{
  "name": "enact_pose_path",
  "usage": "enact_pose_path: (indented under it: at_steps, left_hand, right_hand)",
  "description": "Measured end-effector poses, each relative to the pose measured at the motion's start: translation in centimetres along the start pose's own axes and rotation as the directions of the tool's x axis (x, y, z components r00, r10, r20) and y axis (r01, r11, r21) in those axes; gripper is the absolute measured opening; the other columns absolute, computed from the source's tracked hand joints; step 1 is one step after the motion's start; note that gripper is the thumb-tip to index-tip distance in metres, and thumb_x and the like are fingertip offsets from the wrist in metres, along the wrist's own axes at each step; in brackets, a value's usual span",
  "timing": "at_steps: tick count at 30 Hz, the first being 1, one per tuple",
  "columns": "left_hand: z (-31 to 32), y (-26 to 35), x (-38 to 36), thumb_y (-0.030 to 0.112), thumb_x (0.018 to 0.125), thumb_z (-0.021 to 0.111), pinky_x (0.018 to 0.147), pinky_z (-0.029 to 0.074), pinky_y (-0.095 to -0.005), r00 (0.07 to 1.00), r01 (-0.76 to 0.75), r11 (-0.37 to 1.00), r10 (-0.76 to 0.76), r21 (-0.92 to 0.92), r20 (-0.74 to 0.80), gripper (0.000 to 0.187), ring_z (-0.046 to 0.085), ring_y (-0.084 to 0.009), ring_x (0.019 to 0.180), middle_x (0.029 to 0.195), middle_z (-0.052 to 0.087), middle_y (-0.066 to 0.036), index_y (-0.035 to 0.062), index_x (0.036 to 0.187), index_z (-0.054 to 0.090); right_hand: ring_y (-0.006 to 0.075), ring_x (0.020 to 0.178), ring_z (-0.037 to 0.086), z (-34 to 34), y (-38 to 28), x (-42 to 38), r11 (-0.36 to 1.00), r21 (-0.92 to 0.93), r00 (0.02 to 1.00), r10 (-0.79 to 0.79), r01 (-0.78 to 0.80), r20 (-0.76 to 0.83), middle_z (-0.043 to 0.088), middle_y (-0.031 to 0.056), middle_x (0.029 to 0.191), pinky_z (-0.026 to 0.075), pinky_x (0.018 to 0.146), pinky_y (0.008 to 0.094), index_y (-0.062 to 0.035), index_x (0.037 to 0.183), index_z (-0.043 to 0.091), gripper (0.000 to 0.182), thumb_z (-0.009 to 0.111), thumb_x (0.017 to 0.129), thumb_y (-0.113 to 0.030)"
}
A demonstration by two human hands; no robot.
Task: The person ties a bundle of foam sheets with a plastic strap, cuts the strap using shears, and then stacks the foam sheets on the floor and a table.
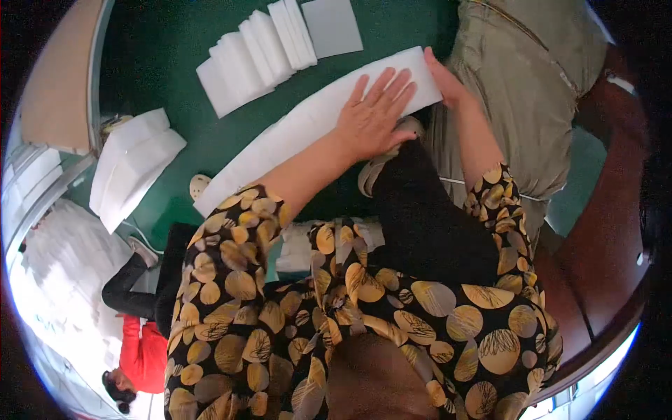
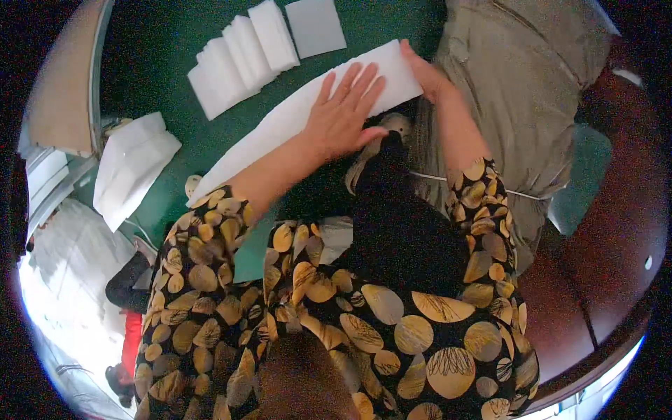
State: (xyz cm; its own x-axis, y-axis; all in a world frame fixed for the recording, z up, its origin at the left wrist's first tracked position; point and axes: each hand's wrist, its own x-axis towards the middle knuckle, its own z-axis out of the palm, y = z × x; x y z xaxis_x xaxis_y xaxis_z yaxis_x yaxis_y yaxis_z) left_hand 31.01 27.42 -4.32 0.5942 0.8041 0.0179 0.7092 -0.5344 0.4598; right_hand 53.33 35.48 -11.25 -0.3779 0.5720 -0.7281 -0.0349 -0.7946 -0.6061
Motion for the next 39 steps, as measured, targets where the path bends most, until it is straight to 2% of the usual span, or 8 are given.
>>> enact_pose_path:
  at_steps: [5, 10, 16, 20, 28, 31, 34, 39]
  left_hand:
    - [1.4, -1.6, 0.4, 0.056, 0.08, 0.055, 0.109, 0.019, -0.0523, 0.999, 0.028, 0.999, -0.029, 0.042, 0.015, 0.083, 0.02, -0.0317, 0.138, 0.149, 0.024, -0.015, 0.0046, 0.141, 0.031]
    - [2.2, -3.2, -2.1, 0.058, 0.081, 0.052, 0.108, 0.02, -0.0545, 0.992, 0.037, 0.998, -0.043, -0.054, -0.118, 0.083, 0.021, -0.0346, 0.137, 0.148, 0.024, -0.018, 0.0017, 0.139, 0.032]
    - [-4.4, -2.0, -7.0, 0.051, 0.078, 0.06, 0.107, 0.016, -0.0584, 0.958, 0.265, 0.953, -0.277, -0.147, -0.073, 0.084, 0.017, -0.0372, 0.138, 0.149, 0.019, -0.02, 0.0033, 0.14, 0.029]
    - [-6.1, -3.3, -15.8, 0.048, 0.076, 0.064, 0.109, 0.011, -0.0558, 0.808, 0.589, 0.797, -0.581, 0.132, -0.093, 0.088, 0.013, -0.0373, 0.139, 0.151, 0.015, -0.019, 0.0036, 0.142, 0.026]
    - [-3.0, -5.4, -21.1, 0.05, 0.079, 0.059, 0.11, 0.01, -0.0537, 0.793, 0.605, 0.783, -0.609, 0.148, -0.021, 0.088, 0.011, -0.0375, 0.139, 0.15, 0.014, -0.02, 0.0008, 0.142, 0.024]
    - [-4.9, -5.9, -24.5, 0.046, 0.08, 0.059, 0.107, 0.014, -0.0577, 0.66, 0.751, 0.62, -0.714, 0.228, -0.233, 0.087, 0.012, -0.0439, 0.137, 0.148, 0.013, -0.026, -0.0023, 0.142, 0.02]
    - [-4.6, -7.5, -28.2, 0.047, 0.08, 0.059, 0.107, 0.014, -0.0578, 0.566, 0.82, 0.538, -0.812, 0.193, -0.143, 0.09, 0.011, -0.044, 0.137, 0.148, 0.012, -0.026, -0.0037, 0.142, 0.018]
    - [-4.3, -7.2, -28.9, 0.046, 0.082, 0.057, 0.107, 0.014, -0.0575, 0.603, 0.797, 0.585, -0.784, 0.15, -0.147, 0.089, 0.009, -0.0426, 0.138, 0.149, 0.012, -0.025, -0.0037, 0.142, 0.015]
  right_hand:
    - [0.0168, 0.107, 0.055, 2.1, -0.8, -0.3, 0.998, -0.031, 0.99, 0.047, -0.051, -0.129, 0.058, 0.0079, 0.119, 0.042, 0.094, 0.0321, -0.006, 0.128, 0.049, 0.066, 0.032, 0.093, -0.06]
    - [0.0183, 0.111, 0.054, -2.1, 2.8, 3.9, 0.999, 0.004, 0.997, -0.049, 0.049, 0.06, 0.056, 0.0081, 0.124, 0.04, 0.096, 0.0312, -0.0041, 0.13, 0.046, 0.068, 0.03, 0.094, -0.059]
    - [0.0211, 0.116, 0.05, 3.0, -0.9, 1.1, 0.992, -0.124, 0.985, -0.006, -0.016, -0.173, 0.053, 0.0095, 0.127, 0.037, 0.099, 0.0319, -0.0056, 0.132, 0.044, 0.068, 0.029, 0.094, -0.06]
    - [0.0213, 0.12, 0.047, 0.4, -0.4, 1.1, 0.996, -0.075, 0.992, 0.032, -0.041, -0.123, 0.05, 0.0096, 0.13, 0.035, 0.101, 0.0322, -0.006, 0.134, 0.042, 0.069, 0.028, 0.094, -0.06]
    - [0.022, 0.119, 0.047, 1.6, 0.3, 0.3, 0.997, 0.069, 0.987, -0.009, 0.021, -0.162, 0.05, 0.0105, 0.13, 0.035, 0.101, 0.034, -0.0029, 0.135, 0.041, 0.073, 0.027, 0.093, -0.062]
    - [0.0226, 0.12, 0.046, 0.5, -0.1, 1.0, 0.998, -0.028, 0.963, 0.052, -0.062, -0.264, 0.048, 0.0101, 0.133, 0.034, 0.101, 0.0345, -0.0027, 0.134, 0.042, 0.076, 0.028, 0.091, -0.064]
    - [0.0232, 0.121, 0.046, 3.0, -1.2, -0.2, 0.999, -0.011, 0.978, 0.041, -0.044, -0.204, 0.048, 0.0101, 0.134, 0.033, 0.102, 0.0349, -0.0029, 0.135, 0.041, 0.078, 0.028, 0.091, -0.066]
    - [0.0229, 0.12, 0.046, 2.1, -0.5, 0.6, 0.999, -0.048, 0.974, 0.014, -0.026, -0.227, 0.049, 0.0099, 0.132, 0.033, 0.102, 0.0342, -0.0031, 0.133, 0.043, 0.076, 0.026, 0.092, -0.065]
